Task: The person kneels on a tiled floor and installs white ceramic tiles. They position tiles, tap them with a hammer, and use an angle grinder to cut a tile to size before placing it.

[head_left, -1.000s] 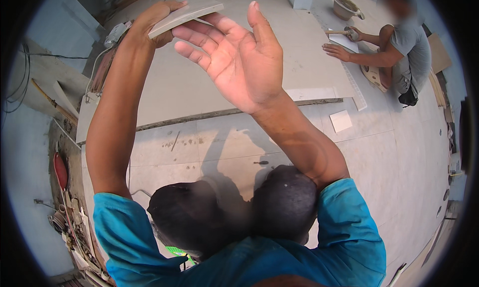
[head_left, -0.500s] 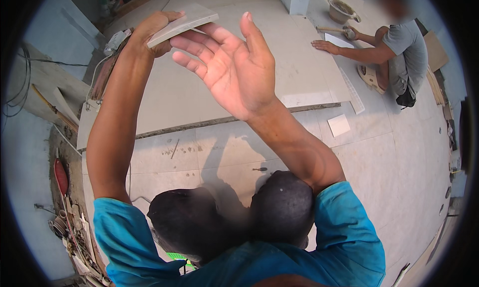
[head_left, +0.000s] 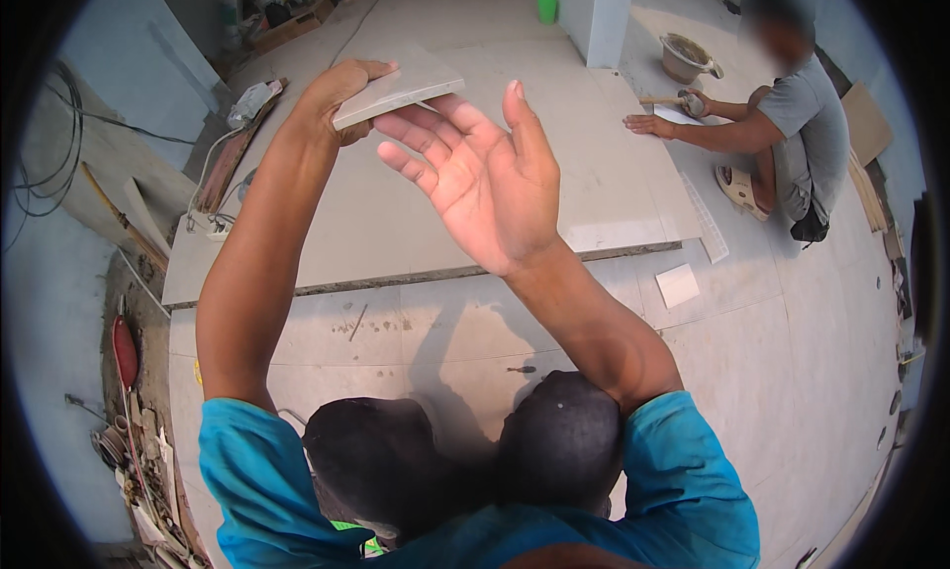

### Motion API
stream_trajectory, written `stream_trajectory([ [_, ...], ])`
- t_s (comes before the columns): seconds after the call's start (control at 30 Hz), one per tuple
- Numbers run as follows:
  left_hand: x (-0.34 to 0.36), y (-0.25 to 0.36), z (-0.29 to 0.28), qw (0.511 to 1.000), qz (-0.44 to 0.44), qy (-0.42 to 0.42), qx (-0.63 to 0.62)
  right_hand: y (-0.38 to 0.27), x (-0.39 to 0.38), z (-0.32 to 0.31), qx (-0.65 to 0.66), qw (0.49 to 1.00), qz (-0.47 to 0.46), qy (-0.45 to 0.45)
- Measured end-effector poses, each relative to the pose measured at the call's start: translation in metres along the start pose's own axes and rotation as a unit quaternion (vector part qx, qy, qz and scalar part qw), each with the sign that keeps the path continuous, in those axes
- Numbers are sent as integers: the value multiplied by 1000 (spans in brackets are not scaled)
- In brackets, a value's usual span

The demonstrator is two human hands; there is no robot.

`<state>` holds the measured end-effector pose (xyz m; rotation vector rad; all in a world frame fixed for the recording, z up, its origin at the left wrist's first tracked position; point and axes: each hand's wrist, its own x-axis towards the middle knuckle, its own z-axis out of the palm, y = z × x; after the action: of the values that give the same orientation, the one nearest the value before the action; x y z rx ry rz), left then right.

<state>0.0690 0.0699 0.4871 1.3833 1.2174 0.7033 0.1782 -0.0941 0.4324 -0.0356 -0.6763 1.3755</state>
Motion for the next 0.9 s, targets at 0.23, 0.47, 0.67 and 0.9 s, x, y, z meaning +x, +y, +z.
stream_trajectory([
  [0.23, 8, -3, 2, 1000, -3, -16, -8, 0, -1, -3, 13, 1000, 10, -5],
  [0.47, 22, -10, -7, 999, 5, -19, 31, 1, -1, -5, 14, 1000, 7, -13],
  [0.67, 0, -2, 8, 999, -1, -1, 41, 1, -2, -7, 14, 1000, -1, -12],
  [0.9, -2, 0, 7, 999, -4, -28, -36, 1, -2, -3, 3, 1000, -7, -8],
])
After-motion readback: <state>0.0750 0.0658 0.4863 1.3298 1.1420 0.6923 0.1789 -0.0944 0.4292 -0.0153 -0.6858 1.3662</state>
